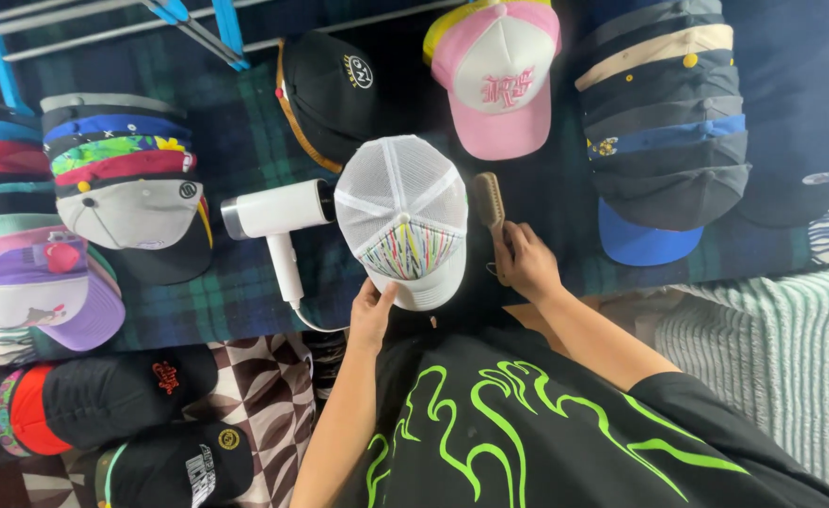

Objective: Cleaning and steaming baseball caps using a brush and a handheld steamer

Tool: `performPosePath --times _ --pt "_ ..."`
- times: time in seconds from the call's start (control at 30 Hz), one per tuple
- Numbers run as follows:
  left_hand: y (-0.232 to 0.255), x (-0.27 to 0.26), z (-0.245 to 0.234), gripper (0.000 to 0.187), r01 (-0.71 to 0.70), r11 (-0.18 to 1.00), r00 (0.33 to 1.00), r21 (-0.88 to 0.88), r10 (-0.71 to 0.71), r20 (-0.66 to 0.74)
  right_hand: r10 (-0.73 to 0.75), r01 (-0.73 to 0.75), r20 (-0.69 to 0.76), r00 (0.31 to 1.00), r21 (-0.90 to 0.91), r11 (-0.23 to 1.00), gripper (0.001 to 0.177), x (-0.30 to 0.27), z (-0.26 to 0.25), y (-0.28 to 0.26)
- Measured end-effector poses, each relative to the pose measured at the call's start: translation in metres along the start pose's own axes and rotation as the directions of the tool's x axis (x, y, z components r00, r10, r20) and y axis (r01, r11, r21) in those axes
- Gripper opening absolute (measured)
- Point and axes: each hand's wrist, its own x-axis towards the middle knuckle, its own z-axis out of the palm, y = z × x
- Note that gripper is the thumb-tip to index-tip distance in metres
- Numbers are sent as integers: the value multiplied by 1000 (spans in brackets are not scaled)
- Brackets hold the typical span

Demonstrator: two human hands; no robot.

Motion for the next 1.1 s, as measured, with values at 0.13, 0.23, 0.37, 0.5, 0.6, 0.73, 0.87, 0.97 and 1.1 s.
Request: performPosePath --times 0.13,0.23,0.37,0.5,0.6,0.73,0.87,0.97,1.1 --pt "7 1 -11 39 31 999 998 -15 -30 62 57 -57 -7 998 85 995 41 3 9 7" --pt "12 9 -40 33 63 997 995 40 -67 80 199 -185 -12 980 321 929 55 -1 -7 -3" --pt "43 16 -102 19 -208 919 936 335 287 -205 410 -413 137 902 553 724 38 -20 -49 -45" --pt "44 49 -172 63 31 770 872 637 291 -394 407 -469 259 876 657 590 32 -36 -67 -108" --pt "50 66 -178 81 157 752 962 641 29 -270 334 -460 316 888 623 633 23 -39 -66 -158" --pt "41 97 -171 67 176 602 983 779 -65 -172 168 -333 311 936 622 709 30 -40 -55 -218" --pt "50 107 -165 49 261 926 965 273 -246 -87 110 -318 338 935 659 682 28 -36 -49 -265" --pt "92 81 -157 45 263 961 965 -87 -263 13 147 -364 361 921 664 653 27 -37 -45 -287" --pt "161 39 -162 25 -24 981 999 194 20 25 193 -366 312 930 760 537 30 -29 -64 -315"
